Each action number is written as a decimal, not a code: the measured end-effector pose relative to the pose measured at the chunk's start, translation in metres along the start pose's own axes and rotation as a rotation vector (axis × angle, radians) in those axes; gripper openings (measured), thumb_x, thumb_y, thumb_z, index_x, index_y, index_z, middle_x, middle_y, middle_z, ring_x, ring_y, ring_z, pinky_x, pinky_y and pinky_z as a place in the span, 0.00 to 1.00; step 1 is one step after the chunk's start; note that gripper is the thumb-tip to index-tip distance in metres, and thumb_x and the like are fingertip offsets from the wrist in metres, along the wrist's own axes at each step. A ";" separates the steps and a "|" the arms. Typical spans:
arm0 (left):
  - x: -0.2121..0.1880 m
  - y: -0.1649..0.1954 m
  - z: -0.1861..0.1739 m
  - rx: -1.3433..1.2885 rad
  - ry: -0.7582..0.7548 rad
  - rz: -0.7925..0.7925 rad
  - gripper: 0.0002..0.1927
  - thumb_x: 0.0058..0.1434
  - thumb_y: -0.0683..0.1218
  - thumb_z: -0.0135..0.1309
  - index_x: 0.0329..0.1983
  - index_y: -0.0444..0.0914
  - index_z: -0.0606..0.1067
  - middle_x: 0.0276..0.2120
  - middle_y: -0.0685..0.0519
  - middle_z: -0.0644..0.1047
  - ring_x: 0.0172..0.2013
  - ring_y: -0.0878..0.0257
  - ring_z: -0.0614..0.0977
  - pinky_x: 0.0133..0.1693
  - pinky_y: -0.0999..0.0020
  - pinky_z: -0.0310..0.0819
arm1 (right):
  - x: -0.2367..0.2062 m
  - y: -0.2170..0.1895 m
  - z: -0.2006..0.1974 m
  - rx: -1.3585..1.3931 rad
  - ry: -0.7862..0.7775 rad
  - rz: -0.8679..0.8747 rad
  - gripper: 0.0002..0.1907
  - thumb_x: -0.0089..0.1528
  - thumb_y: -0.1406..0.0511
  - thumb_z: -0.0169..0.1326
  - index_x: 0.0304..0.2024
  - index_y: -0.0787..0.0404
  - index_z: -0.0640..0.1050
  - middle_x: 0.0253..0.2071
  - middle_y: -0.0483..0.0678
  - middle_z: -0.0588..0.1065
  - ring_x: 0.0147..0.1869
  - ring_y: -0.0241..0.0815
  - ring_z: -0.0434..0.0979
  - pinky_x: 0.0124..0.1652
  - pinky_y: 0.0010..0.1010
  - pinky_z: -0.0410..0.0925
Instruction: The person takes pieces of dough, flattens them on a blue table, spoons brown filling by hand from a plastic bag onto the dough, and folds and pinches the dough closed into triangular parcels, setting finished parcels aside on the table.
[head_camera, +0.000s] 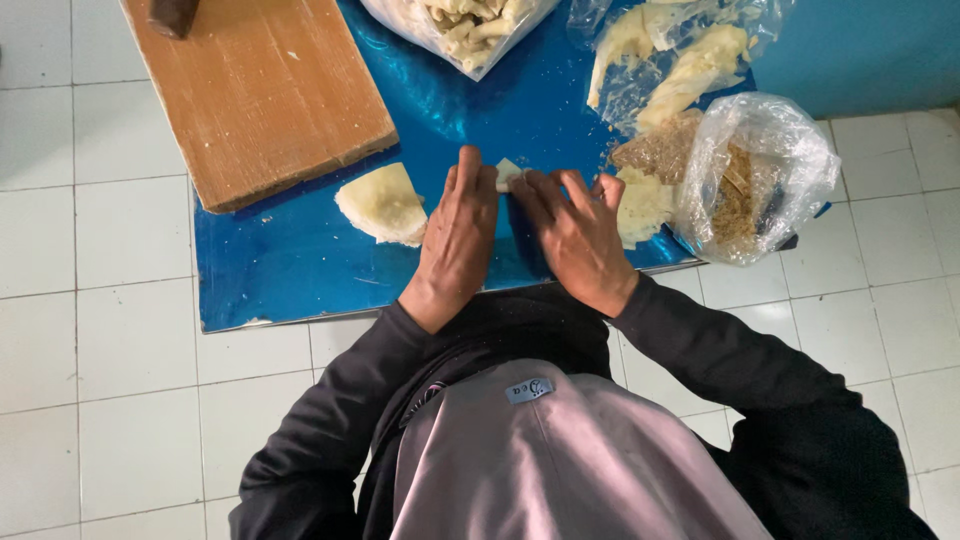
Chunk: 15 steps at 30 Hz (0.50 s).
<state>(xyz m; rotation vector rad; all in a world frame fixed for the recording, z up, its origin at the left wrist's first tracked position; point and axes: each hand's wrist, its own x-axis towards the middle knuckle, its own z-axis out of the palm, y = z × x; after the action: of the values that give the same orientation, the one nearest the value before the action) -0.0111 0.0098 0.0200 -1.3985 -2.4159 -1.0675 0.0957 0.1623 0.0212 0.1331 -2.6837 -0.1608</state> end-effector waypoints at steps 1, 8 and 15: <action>-0.002 0.004 -0.004 -0.041 0.023 -0.019 0.16 0.54 0.28 0.47 0.47 0.26 0.69 0.47 0.37 0.64 0.48 0.42 0.72 0.46 0.54 0.72 | 0.002 -0.001 0.000 -0.036 -0.016 0.008 0.23 0.64 0.69 0.54 0.63 0.59 0.76 0.61 0.44 0.72 0.60 0.42 0.69 0.52 0.46 0.55; -0.023 0.012 -0.047 -0.178 0.179 -0.110 0.14 0.67 0.31 0.47 0.56 0.28 0.71 0.50 0.38 0.67 0.47 0.42 0.76 0.45 0.56 0.74 | 0.028 0.013 0.019 0.002 -0.020 0.031 0.30 0.61 0.74 0.52 0.67 0.59 0.71 0.73 0.50 0.62 0.64 0.49 0.63 0.52 0.50 0.54; -0.045 -0.025 -0.077 0.200 0.304 -0.288 0.09 0.69 0.38 0.54 0.52 0.35 0.75 0.48 0.43 0.71 0.48 0.45 0.75 0.47 0.52 0.69 | 0.053 0.044 0.035 0.189 -0.102 -0.006 0.42 0.56 0.77 0.55 0.74 0.54 0.66 0.64 0.51 0.65 0.59 0.52 0.62 0.49 0.47 0.53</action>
<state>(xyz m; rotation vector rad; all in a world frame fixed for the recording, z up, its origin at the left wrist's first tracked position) -0.0224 -0.0791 0.0441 -0.7803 -2.4571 -0.9772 0.0301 0.2024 0.0185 0.1962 -2.7963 0.0871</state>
